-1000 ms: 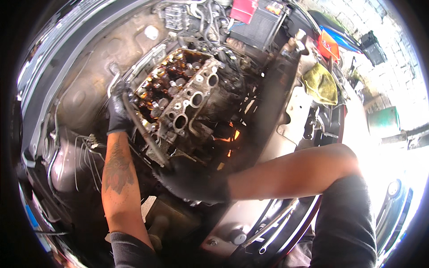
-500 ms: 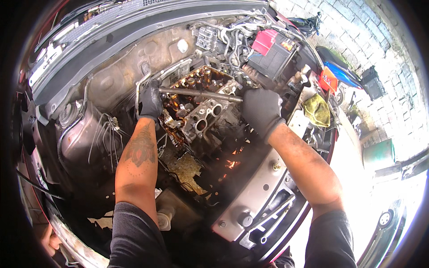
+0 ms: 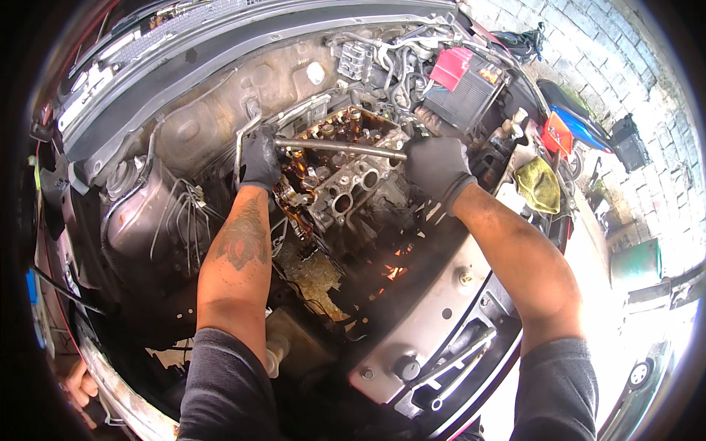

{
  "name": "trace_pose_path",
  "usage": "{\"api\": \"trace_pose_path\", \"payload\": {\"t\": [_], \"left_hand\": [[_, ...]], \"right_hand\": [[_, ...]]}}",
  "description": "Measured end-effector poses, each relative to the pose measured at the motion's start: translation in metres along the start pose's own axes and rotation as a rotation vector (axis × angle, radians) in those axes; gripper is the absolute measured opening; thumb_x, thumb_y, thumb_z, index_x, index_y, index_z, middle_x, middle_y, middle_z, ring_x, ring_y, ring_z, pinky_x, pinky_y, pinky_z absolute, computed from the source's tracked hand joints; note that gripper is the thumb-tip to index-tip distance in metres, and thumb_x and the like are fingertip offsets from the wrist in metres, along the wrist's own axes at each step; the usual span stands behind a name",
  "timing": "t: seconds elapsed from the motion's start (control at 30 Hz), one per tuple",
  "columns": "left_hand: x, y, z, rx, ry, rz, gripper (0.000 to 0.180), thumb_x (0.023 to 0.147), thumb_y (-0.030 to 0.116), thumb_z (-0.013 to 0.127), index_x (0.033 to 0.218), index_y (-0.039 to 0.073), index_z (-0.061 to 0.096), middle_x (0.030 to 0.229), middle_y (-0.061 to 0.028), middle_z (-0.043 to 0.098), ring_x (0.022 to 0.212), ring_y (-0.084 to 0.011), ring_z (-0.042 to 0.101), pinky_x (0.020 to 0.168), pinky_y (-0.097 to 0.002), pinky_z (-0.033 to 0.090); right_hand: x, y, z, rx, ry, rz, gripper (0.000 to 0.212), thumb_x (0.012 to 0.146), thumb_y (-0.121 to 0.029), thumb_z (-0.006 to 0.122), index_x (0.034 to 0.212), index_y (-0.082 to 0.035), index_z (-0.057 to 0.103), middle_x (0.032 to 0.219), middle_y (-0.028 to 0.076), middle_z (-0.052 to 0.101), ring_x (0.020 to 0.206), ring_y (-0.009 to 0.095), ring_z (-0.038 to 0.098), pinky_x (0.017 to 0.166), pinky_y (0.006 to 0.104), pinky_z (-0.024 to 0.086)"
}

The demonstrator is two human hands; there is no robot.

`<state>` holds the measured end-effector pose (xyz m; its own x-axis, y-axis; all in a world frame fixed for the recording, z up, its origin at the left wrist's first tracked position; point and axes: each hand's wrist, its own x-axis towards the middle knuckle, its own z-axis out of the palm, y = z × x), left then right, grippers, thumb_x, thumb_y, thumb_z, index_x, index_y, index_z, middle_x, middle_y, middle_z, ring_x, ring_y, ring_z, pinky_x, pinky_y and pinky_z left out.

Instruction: The person opens the hood of a red car and works on the exposed engine. They use a socket wrench to loosen and remove bolts from the cylinder head, then wipe the area with a cloth. The person continues to remove bolts and clean the engine components throughout the clip.

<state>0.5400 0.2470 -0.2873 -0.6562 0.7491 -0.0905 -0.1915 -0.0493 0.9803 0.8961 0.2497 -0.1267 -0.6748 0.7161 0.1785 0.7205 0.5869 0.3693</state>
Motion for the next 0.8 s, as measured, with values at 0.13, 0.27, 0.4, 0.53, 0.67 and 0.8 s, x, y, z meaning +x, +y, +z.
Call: {"api": "trace_pose_path", "payload": {"t": [0.13, 0.27, 0.4, 0.53, 0.67, 0.8], "left_hand": [[-0.003, 0.000, 0.006, -0.117, -0.046, 0.082, 0.033, 0.103, 0.037, 0.058, 0.099, 0.005, 0.067, 0.077, -0.0019, 0.060, 0.067, -0.0119, 0.055, 0.057, -0.0293, 0.046], [-0.012, 0.015, 0.007, -0.185, -0.122, 0.089, 0.029, 0.098, 0.033, 0.068, 0.092, 0.005, 0.067, 0.075, 0.0000, 0.060, 0.063, -0.0103, 0.055, 0.055, -0.0283, 0.047], [0.003, 0.024, -0.026, 0.051, -0.347, 0.110, 0.039, 0.100, 0.038, 0.063, 0.102, 0.000, 0.069, 0.087, -0.0043, 0.066, 0.076, -0.0130, 0.060, 0.066, -0.0302, 0.050], [-0.004, 0.024, -0.019, 0.048, -0.361, 0.289, 0.031, 0.102, 0.030, 0.061, 0.108, 0.000, 0.068, 0.090, -0.0071, 0.067, 0.079, -0.0165, 0.063, 0.071, -0.0318, 0.051], [-0.014, 0.032, -0.016, 0.003, -0.222, 0.019, 0.023, 0.101, 0.025, 0.061, 0.106, 0.004, 0.067, 0.087, -0.0038, 0.065, 0.077, -0.0144, 0.061, 0.069, -0.0298, 0.051], [-0.020, 0.043, -0.028, 0.019, -0.222, -0.032, 0.020, 0.102, 0.023, 0.059, 0.107, 0.005, 0.066, 0.090, -0.0022, 0.063, 0.081, -0.0135, 0.060, 0.074, -0.0293, 0.050]], "right_hand": [[0.008, 0.014, 0.013, 0.009, 0.047, -0.039, 0.013, 0.081, -0.026, 0.068, 0.082, -0.014, 0.071, 0.073, 0.011, 0.070, 0.067, 0.033, 0.070, 0.057, 0.0477, 0.054], [0.010, 0.019, 0.016, 0.013, 0.090, -0.057, 0.013, 0.081, -0.025, 0.067, 0.080, -0.013, 0.071, 0.071, 0.012, 0.070, 0.064, 0.032, 0.071, 0.057, 0.0470, 0.055], [0.003, 0.010, -0.003, 0.091, 0.034, -0.049, 0.012, 0.084, -0.022, 0.064, 0.083, -0.011, 0.071, 0.071, 0.012, 0.071, 0.064, 0.033, 0.072, 0.057, 0.0474, 0.056], [-0.003, 0.007, 0.006, 0.159, 0.045, -0.072, 0.011, 0.082, -0.021, 0.065, 0.083, -0.010, 0.068, 0.075, 0.012, 0.070, 0.062, 0.032, 0.071, 0.054, 0.0467, 0.056], [-0.013, 0.002, -0.019, 0.237, -0.019, -0.083, 0.012, 0.082, -0.019, 0.066, 0.083, -0.007, 0.066, 0.075, 0.013, 0.070, 0.063, 0.032, 0.071, 0.051, 0.0450, 0.055], [-0.018, -0.004, -0.040, 0.269, -0.084, -0.133, 0.012, 0.081, -0.017, 0.067, 0.085, -0.005, 0.067, 0.070, 0.010, 0.069, 0.061, 0.030, 0.072, 0.048, 0.0442, 0.052]]}}
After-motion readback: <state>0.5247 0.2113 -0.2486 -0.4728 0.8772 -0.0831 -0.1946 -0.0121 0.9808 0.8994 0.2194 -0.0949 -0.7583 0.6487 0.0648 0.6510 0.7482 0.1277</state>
